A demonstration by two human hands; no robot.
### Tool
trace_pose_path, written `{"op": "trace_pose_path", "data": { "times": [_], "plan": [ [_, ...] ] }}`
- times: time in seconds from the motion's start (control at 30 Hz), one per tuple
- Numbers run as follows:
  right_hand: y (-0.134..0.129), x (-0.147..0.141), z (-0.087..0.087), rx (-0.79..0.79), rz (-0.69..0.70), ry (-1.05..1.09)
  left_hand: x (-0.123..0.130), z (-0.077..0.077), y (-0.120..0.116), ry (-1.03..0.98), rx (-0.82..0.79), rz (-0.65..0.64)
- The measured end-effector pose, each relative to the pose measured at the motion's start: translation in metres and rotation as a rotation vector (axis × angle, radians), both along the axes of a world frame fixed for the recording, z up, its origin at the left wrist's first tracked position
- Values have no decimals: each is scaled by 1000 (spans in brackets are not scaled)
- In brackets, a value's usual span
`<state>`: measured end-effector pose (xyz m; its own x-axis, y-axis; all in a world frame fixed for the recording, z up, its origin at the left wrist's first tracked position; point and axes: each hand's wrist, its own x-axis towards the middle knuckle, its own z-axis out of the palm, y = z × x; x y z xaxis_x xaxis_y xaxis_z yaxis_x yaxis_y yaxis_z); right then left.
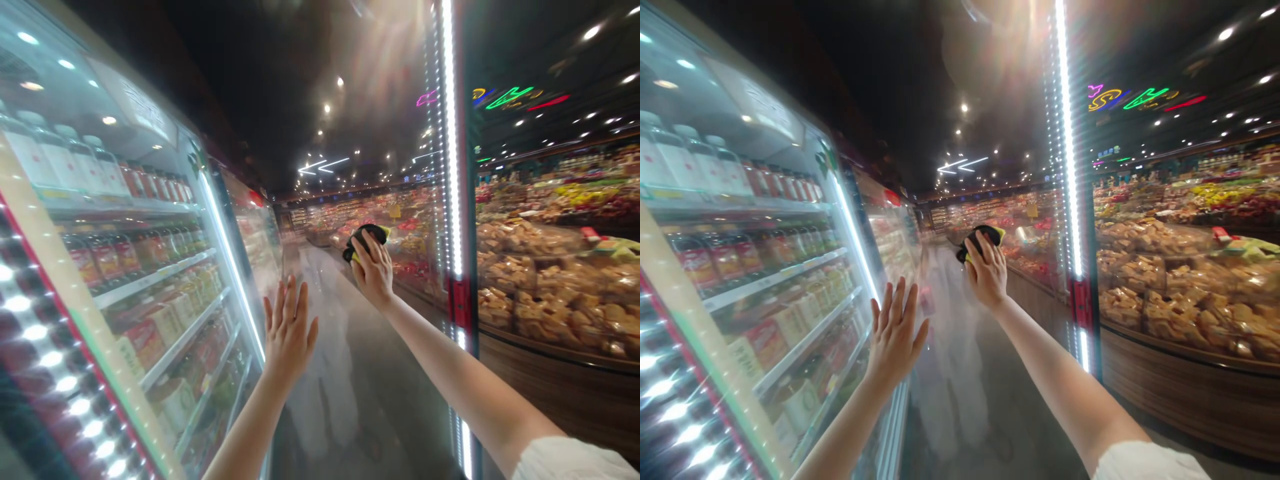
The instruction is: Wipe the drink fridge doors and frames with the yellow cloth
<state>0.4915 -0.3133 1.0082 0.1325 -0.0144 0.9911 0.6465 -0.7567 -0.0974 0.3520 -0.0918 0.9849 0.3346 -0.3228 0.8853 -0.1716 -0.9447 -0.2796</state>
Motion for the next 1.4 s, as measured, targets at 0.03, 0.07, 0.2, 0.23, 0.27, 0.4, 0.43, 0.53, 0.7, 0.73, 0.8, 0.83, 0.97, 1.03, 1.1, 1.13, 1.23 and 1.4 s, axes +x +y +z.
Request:
{"op": "trace_pose_path", "data": {
  "times": [0.03, 0.07, 0.2, 0.23, 0.27, 0.4, 0.43, 0.53, 0.7, 0.73, 0.8, 0.83, 0.97, 1.03, 1.1, 1.13, 1.23, 1.4],
  "plan": [
    [0, -5, -9, -119, 19, -6, 1, -2, 1, 4, -2, -3],
    [-3, -8, -19, -229, 38, -18, 1, -4, 3, 7, -1, -5],
    [-20, 0, -36, -191, 46, -43, -4, -11, 20, 6, 10, 1],
    [-19, 3, -31, -74, 34, -34, -5, -11, 24, 5, 4, 5],
    [-13, 4, -24, 37, 24, -20, -6, -11, 27, 5, -5, 9],
    [35, -15, 2, 86, 33, 26, -8, -9, 34, 16, -27, 11],
    [45, -23, 1, 9, 45, 23, -8, -9, 34, 22, -26, 10],
    [53, -42, -18, -267, 85, -19, -11, -11, 38, 35, -15, 13],
    [22, -30, -31, -281, 68, -47, -23, -16, 63, -11, 19, 30],
    [23, -26, -24, -168, 47, -33, -26, -17, 69, -25, 16, 38],
    [38, -24, -6, 41, 17, -15, -29, -16, 79, -49, 1, 52],
    [50, -27, 2, 95, 11, -14, -30, -16, 83, -57, -7, 58],
    [97, -51, -5, -101, 22, -49, -32, -17, 93, -69, -7, 67],
    [100, -58, -25, -296, 47, -105, -35, -19, 99, -61, -2, 61],
    [91, -58, -39, -381, 54, -146, -39, -23, 107, -53, 2, 61],
    [86, -55, -41, -345, 43, -146, -42, -24, 112, -52, 4, 67],
    [91, -48, -22, -32, -18, -84, -52, -29, 128, -60, -3, 101],
    [158, -70, 7, 9, -4, -45, -62, -31, 143, -69, -46, 119]
  ]
}}
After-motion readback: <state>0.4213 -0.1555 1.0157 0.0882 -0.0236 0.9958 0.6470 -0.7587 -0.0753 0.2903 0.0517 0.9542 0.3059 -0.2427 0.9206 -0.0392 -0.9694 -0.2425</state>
